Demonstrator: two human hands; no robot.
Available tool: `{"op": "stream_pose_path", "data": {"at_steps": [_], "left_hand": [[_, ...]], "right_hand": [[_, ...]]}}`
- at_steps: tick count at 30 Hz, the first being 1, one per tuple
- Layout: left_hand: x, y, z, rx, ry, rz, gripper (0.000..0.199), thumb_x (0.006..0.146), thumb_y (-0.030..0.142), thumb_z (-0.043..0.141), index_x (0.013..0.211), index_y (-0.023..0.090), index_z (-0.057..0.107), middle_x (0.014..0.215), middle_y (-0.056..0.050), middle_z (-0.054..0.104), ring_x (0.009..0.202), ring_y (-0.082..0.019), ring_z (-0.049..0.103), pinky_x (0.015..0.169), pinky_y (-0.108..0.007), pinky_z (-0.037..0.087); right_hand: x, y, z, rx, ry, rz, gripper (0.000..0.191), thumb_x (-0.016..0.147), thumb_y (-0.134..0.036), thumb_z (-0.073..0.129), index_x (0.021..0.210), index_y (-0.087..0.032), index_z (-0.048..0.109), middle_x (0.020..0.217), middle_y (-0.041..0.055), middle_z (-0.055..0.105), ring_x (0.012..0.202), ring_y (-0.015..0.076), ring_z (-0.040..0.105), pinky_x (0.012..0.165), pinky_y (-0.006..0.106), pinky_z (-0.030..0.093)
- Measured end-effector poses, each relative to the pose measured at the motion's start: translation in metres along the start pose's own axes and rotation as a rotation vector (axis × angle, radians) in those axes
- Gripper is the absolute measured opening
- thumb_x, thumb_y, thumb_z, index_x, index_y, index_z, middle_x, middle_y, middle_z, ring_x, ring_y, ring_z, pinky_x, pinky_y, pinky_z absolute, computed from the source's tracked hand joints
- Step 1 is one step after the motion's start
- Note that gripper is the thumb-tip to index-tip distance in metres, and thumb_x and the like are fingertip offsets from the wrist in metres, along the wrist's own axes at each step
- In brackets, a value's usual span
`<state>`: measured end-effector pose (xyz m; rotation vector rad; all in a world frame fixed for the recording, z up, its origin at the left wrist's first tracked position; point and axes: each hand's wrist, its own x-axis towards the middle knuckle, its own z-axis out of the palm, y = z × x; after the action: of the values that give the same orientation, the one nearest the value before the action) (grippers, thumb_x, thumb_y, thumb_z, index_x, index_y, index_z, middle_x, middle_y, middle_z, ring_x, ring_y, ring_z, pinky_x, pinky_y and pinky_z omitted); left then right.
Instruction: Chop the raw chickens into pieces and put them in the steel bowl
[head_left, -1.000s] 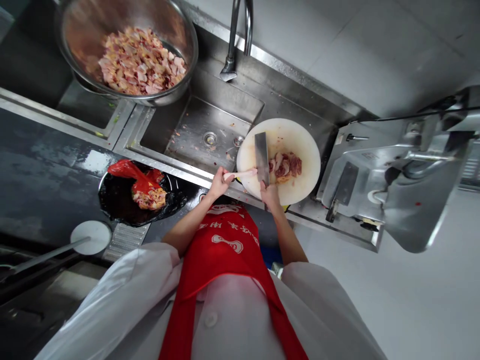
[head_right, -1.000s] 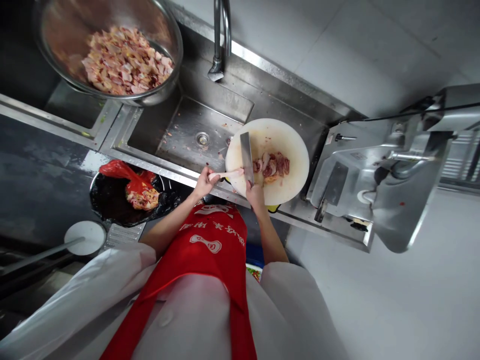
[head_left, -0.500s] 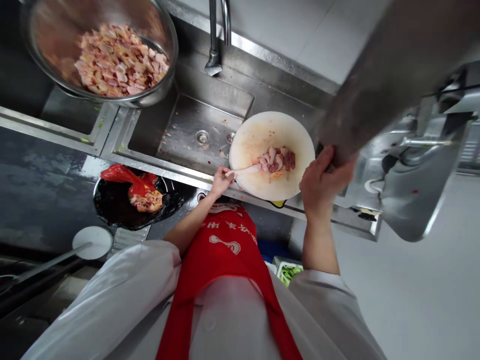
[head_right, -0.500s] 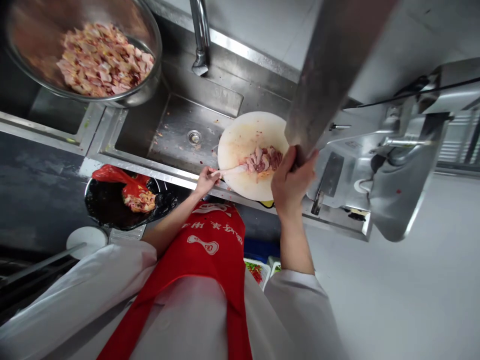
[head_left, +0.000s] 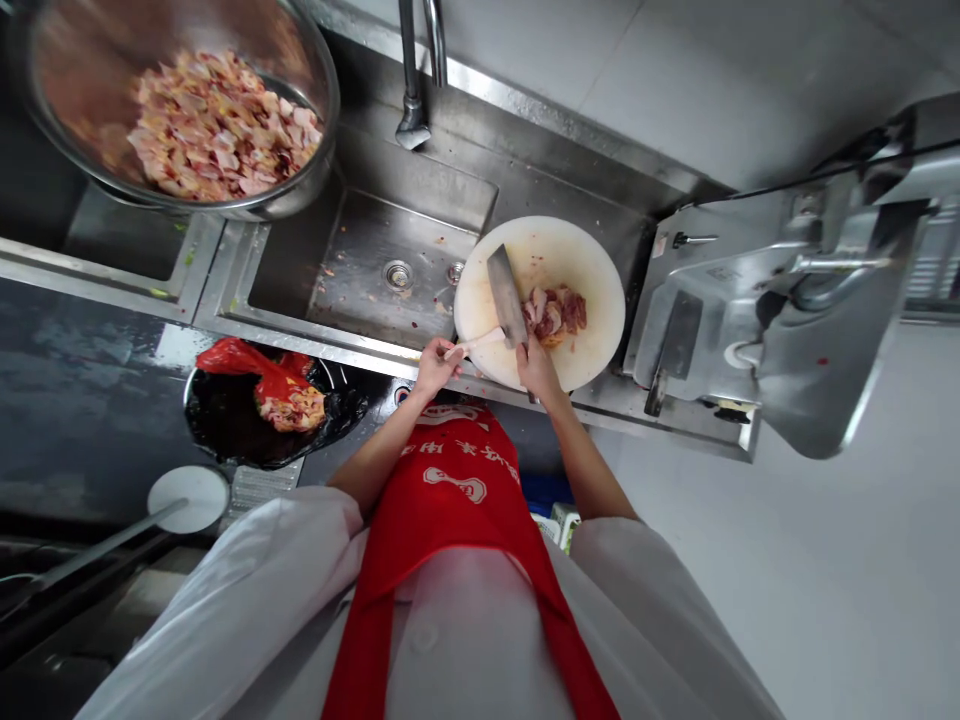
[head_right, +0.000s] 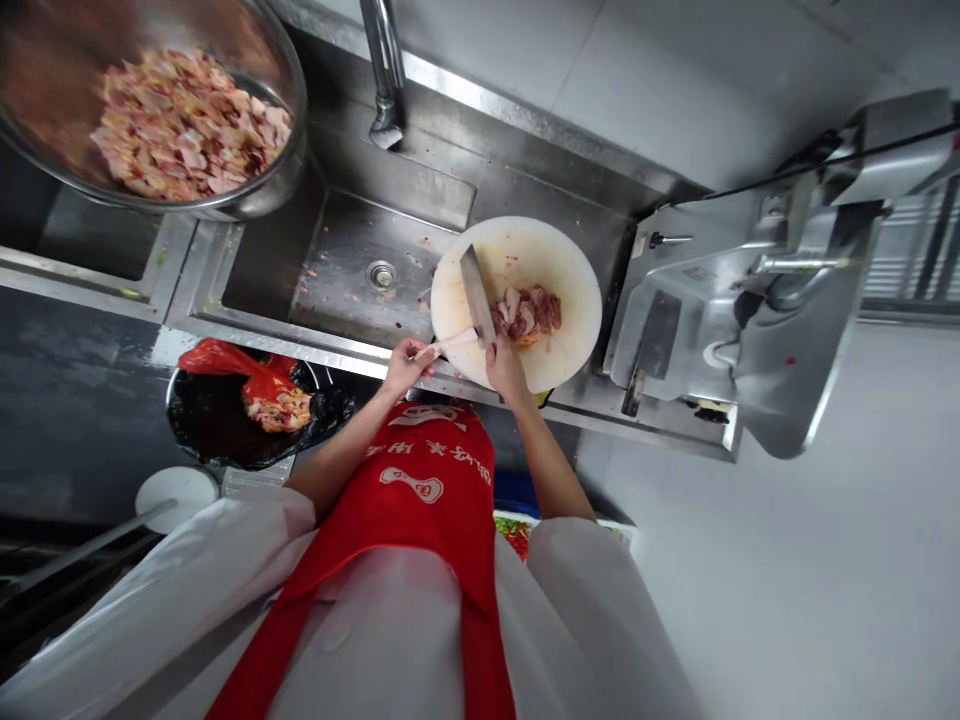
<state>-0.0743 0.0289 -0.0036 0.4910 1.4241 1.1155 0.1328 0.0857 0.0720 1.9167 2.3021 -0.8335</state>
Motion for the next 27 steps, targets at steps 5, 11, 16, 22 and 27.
{"op": "stream_pose_path", "data": {"at_steps": [5,11,16,22,27], "left_hand": [[-0.002,-0.006,0.009,0.066,0.056,0.127,0.042,0.080,0.053,0.069,0.084,0.021,0.042,0.065,0.004,0.057,0.050,-0.011,0.057,0.046,-0.023,0.044],[-0.011,-0.011,0.020,0.233,0.119,0.284,0.035,0.086,0.050,0.065,0.079,0.021,0.047,0.066,0.002,0.055,0.064,-0.015,0.058,0.059,-0.025,0.044],[-0.012,-0.009,0.016,0.395,0.139,0.410,0.031,0.090,0.043,0.062,0.073,0.020,0.050,0.070,0.000,0.053,0.070,-0.016,0.052,0.068,-0.027,0.043],[-0.017,-0.002,0.000,0.489,0.059,0.478,0.022,0.091,0.040,0.061,0.083,0.020,0.062,0.084,-0.005,0.059,0.082,-0.019,0.055,0.079,-0.030,0.044],[-0.009,0.000,0.005,0.441,0.174,0.465,0.023,0.090,0.042,0.063,0.090,0.019,0.066,0.091,-0.007,0.060,0.087,-0.021,0.057,0.080,-0.031,0.047]], "right_hand": [[-0.063,0.022,-0.006,-0.001,-0.005,0.117,0.026,0.097,-0.032,0.040,0.106,-0.020,0.062,0.082,0.0102,0.069,0.077,0.0255,0.065,0.071,0.034,0.047],[-0.061,-0.035,-0.083,0.048,0.405,0.146,0.043,0.102,-0.045,0.030,0.119,-0.015,0.055,0.089,0.0155,0.069,0.081,0.0297,0.068,0.069,0.036,0.047],[-0.027,-0.069,-0.052,0.170,0.378,0.159,0.058,0.101,-0.045,0.027,0.143,-0.007,0.038,0.120,0.0266,0.062,0.110,0.0320,0.064,0.087,0.041,0.050],[0.009,-0.025,0.020,0.186,0.100,0.042,0.057,0.097,-0.036,0.040,0.143,-0.003,0.041,0.121,0.0259,0.064,0.116,0.0322,0.061,0.099,0.044,0.046],[0.027,0.003,0.013,0.138,0.115,0.103,0.051,0.098,-0.035,0.041,0.138,-0.004,0.047,0.121,0.0257,0.064,0.112,0.0319,0.063,0.096,0.041,0.046]]}}
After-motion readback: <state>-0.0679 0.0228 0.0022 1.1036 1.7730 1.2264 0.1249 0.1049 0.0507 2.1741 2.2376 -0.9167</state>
